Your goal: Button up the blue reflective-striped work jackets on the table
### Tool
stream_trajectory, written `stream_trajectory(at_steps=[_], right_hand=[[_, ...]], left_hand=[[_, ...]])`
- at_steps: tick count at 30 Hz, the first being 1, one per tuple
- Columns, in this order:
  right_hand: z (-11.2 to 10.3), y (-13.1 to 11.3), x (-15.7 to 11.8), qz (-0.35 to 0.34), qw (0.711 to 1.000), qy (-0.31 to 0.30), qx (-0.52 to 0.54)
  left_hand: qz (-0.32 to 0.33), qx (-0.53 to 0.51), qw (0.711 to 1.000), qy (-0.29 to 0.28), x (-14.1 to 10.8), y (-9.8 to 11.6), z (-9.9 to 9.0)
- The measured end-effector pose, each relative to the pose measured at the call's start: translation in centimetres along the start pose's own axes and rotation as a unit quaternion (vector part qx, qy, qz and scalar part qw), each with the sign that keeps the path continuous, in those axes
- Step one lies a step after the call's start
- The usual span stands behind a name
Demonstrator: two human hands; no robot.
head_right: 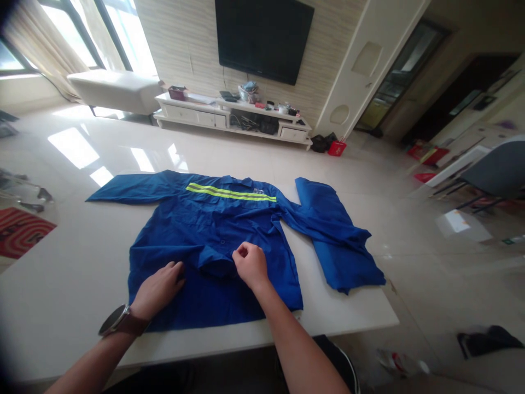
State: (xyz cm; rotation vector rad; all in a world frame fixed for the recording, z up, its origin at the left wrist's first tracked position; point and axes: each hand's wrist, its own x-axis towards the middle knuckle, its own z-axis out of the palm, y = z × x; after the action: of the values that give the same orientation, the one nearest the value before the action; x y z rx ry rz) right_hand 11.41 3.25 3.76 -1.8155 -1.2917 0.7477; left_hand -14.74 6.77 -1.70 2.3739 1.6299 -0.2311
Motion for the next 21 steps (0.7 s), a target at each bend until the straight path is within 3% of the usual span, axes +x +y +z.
stream_trajectory(at_steps=[10, 16, 18, 21], right_hand=[[0.5, 0.2, -0.1, -0.012, 1.000, -0.012, -0.020], [0.6, -0.1, -0.3, -0.016, 0.999, -0.023, -0.023], [0.6, -0.2, -0.4, -0.015, 0.999, -0.029, -0.027], [0.4, -0.3, -0.5, -0.020, 0.998, -0.045, -0.032]], left_hand=[[0.019, -0.072, 0.996, -0.059, 0.6, -2.9, 0.7], [0.014, -0.088, 0.994, -0.070, 0.4, -2.7, -0.6], [0.015, -0.119, 0.989, -0.092, 0.4, -3.6, -1.2], [-0.019, -0.182, 0.968, -0.173, -0.1, -6.9, -1.5]])
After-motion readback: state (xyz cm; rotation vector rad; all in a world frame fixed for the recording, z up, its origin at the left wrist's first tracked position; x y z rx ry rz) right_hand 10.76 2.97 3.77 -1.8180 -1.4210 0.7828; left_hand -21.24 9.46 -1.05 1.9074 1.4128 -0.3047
